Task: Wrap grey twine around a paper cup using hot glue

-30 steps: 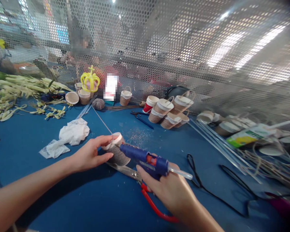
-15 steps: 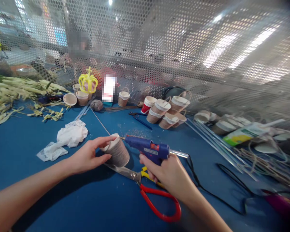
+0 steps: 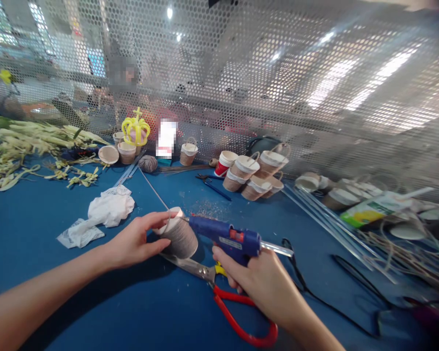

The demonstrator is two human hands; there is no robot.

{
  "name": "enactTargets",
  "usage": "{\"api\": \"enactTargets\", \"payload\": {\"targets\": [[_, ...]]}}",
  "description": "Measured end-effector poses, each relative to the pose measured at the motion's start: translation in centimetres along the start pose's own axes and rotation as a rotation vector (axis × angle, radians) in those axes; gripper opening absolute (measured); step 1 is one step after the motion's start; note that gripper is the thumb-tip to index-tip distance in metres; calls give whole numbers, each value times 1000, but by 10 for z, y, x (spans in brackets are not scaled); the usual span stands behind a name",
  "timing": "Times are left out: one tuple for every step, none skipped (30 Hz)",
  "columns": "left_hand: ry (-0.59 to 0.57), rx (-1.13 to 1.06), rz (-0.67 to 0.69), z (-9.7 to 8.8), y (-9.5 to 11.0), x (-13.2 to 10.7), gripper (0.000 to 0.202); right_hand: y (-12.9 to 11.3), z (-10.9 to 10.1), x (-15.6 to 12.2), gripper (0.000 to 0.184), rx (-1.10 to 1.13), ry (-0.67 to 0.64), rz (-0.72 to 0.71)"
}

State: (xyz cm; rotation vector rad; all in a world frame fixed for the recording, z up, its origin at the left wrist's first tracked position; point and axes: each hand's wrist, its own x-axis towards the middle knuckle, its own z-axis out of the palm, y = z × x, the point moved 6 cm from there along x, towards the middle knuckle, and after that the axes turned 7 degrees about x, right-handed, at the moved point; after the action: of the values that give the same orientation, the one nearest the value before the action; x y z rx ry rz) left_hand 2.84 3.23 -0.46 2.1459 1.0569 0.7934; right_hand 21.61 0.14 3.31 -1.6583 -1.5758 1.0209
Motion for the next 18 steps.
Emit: {"api": "enactTargets", "payload": {"targets": [[-3, -9, -1, 0, 0, 0, 50, -2, 1, -1, 14, -7, -11, -30], [-6, -14, -1, 1, 0, 0, 50, -4, 2, -2, 16, -19, -22, -68], [-8, -13, -2, 1, 0, 0, 49, -6, 4, -3, 16, -33, -29, -105], [-8, -7, -1, 1, 0, 1, 48, -9, 5, -4, 16, -48, -30, -142], [-7, -2, 2, 1, 0, 1, 47, -11, 6, -5, 14, -62, -26, -182], [-6, 3, 7, 1, 0, 1, 46, -13, 7, -7, 12, -73, -18, -217], [-6, 6, 12, 1, 1, 1, 45, -14, 9, -8, 10, -82, -15, -249], [-6, 9, 12, 1, 1, 1, 44, -15, 11, -9, 9, -88, -18, -278], [-6, 12, 11, 1, 2, 1, 44, -15, 13, -10, 9, -92, -27, -303], [-8, 16, 8, 1, 2, 1, 44, -14, 15, -10, 9, -94, -39, -316], [-12, 19, 6, 1, 2, 1, 45, -13, 17, -11, 8, -93, -48, -317], [-12, 18, 7, 0, 3, 1, 45, -12, 17, -11, 8, -94, -51, -315], [-12, 14, 8, 0, 3, 1, 45, -12, 17, -11, 7, -94, -47, -307], [-12, 8, 6, 0, 3, 1, 45, -11, 15, -10, 7, -89, -42, -279], [-10, 1, 0, 0, 3, 1, 46, -10, 13, -9, 7, -79, -43, -233], [-7, -5, -9, 0, 2, 0, 47, -8, 11, -8, 9, -67, -46, -178], [-5, -10, -15, 0, 1, 0, 48, -6, 9, -6, 12, -56, -48, -119], [-5, -16, -17, 0, 1, 0, 49, -3, 7, -4, 15, -47, -47, -64]]}}
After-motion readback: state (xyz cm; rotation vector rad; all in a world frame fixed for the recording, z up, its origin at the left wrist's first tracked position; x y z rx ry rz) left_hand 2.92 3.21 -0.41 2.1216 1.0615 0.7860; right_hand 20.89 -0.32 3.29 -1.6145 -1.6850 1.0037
